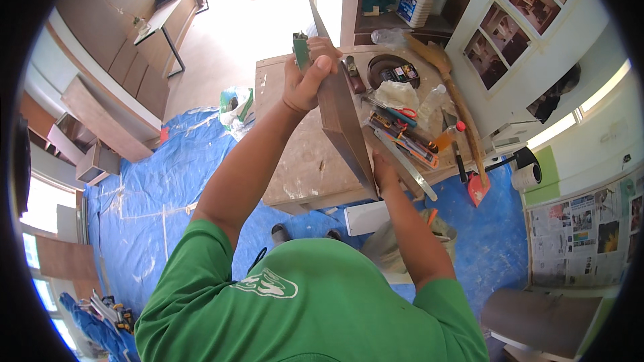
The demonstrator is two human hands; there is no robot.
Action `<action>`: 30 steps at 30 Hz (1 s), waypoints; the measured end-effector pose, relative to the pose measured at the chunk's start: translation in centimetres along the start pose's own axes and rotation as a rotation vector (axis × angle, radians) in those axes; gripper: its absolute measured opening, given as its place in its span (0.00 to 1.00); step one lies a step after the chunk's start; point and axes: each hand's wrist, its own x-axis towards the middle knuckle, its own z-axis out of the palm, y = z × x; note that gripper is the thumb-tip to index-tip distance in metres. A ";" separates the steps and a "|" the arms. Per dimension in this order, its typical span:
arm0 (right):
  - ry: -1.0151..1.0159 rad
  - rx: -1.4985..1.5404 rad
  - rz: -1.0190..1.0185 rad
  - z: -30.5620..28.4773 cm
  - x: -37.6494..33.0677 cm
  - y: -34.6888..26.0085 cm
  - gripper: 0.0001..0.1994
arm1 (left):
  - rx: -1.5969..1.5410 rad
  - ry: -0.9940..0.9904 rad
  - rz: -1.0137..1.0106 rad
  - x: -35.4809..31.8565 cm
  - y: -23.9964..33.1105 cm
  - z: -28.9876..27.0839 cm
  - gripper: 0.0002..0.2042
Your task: The person uses a utility knife to trim the edge of a wooden cabinet door, then attaches two metal hinges to the door. They flip the door over and use a sanding block to smooth the edges and surface of the door.
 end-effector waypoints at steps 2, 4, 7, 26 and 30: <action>0.090 -0.004 -0.146 -1.1 0.0 -0.7 0.28 | 0.017 0.009 0.022 0.0 0.0 0.5 0.20; -0.042 0.228 -0.009 -3.4 -1.7 -4.3 0.25 | 0.009 -0.003 -0.022 -0.5 0.3 0.7 0.20; -0.161 0.428 -0.206 -5.6 -6.5 -10.0 0.16 | 0.010 0.009 -0.002 -0.8 -0.2 1.9 0.18; -0.334 -0.457 -0.336 -9.2 -12.3 -27.0 0.31 | 0.077 -0.122 0.125 -3.2 0.5 7.1 0.11; -0.319 -0.450 -0.384 -9.5 -11.2 -25.8 0.33 | 0.217 -0.189 0.143 -3.4 1.1 7.1 0.25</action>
